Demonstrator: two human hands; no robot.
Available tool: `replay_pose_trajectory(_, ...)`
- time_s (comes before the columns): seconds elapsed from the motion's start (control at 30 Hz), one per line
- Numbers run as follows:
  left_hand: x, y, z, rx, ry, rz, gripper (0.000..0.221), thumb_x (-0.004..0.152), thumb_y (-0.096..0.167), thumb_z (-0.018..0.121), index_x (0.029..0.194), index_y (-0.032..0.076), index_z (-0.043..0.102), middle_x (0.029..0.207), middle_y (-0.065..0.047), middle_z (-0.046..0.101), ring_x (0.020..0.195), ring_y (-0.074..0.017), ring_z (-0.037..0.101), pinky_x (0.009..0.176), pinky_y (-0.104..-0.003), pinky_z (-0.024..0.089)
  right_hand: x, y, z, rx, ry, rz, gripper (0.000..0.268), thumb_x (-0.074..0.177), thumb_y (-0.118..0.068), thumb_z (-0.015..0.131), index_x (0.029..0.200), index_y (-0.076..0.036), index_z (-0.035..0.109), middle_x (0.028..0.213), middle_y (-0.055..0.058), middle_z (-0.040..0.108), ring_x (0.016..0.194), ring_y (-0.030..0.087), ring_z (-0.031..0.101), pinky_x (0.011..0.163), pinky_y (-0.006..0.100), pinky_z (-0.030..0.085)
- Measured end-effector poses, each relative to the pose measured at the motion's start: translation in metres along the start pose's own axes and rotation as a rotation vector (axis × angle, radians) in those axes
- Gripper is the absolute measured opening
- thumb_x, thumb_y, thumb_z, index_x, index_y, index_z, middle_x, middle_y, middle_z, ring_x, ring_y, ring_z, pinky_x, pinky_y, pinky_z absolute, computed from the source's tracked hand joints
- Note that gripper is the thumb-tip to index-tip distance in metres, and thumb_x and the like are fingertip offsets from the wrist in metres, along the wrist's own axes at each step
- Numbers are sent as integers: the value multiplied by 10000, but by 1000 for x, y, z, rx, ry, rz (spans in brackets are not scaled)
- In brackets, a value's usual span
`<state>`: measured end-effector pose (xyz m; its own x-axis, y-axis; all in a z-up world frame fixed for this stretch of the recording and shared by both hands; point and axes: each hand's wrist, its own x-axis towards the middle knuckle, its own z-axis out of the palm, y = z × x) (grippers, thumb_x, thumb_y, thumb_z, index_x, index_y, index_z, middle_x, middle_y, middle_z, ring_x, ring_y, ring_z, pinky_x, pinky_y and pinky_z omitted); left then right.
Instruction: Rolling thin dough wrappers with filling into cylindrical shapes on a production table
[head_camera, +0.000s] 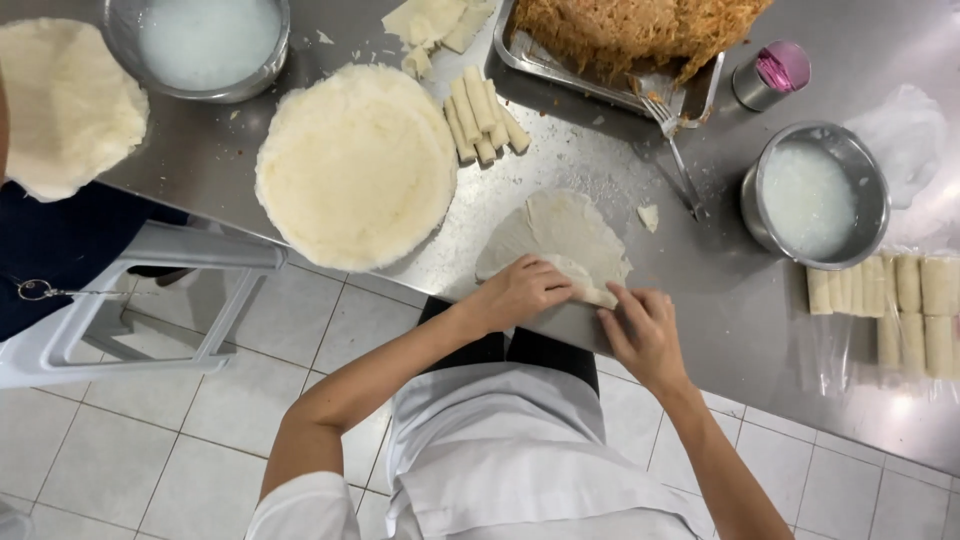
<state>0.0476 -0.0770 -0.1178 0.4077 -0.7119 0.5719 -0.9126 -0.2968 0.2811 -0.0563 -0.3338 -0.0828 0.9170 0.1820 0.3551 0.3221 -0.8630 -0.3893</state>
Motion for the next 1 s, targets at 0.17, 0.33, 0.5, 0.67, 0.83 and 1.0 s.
replay_pose_trajectory(0.17, 1, 1, 3, 119, 92, -25, 205, 1077, 258, 701, 1237, 132, 710, 959, -18, 729, 975, -168, 723, 903, -326, 569, 22, -3, 10, -10, 32, -61, 237, 1009, -31, 735, 1221, -100, 815, 1016, 78, 720, 952, 275, 716, 837, 377, 569)
replay_pose_trajectory(0.33, -26, -23, -40, -191, -56, -185, 361, 998, 212, 767, 1325, 79, 689, 1192, -167, 707, 1160, -375, 695, 999, -484, 575, 40, -49, 22, 131, -7, -226, 284, 983, 47, 692, 1243, -12, 791, 1177, 162, 766, 1121, 340, 750, 970, 419, 608)
replay_pose_trajectory(0.5, -76, -44, -52, 150, -285, -253, 264, 954, 152, 720, 1217, 170, 727, 873, -84, 755, 845, -284, 783, 748, -394, 637, 38, -53, 18, 74, -3, -269, 250, 972, 6, 726, 1208, -31, 803, 1240, 139, 783, 1199, 296, 747, 1039, 405, 605)
replay_pose_trajectory(0.67, 5, 15, -28, 216, -27, 35, 253, 1017, 145, 760, 1263, 111, 709, 1046, -61, 795, 1062, -208, 782, 967, -289, 635, 45, -52, 9, 210, -48, -163, 217, 922, 25, 766, 1132, 6, 816, 1172, 200, 789, 1160, 357, 757, 1020, 460, 608)
replay_pose_trajectory(0.83, -7, 4, -5, -76, -30, -117, 664, 1097, 387, 652, 1662, 110, 440, 1249, -141, 770, 1196, -224, 747, 1072, -322, 614, 82, 74, -71, 179, 151, 42, 173, 1080, -48, 734, 1201, 61, 792, 1215, 295, 761, 1232, 472, 694, 1026, 555, 551)
replay_pose_trajectory(1.0, -12, -14, -4, -187, 0, 54, 237, 1039, 79, 748, 1275, 85, 727, 1556, -290, 553, 1501, -457, 511, 1273, -548, 444, 120, 125, -113, -66, -228, 681, 707, 1288, -496, 270, 759, -31, 328, 713, 115, 421, 723, 274, 403, 715, 472, 324)
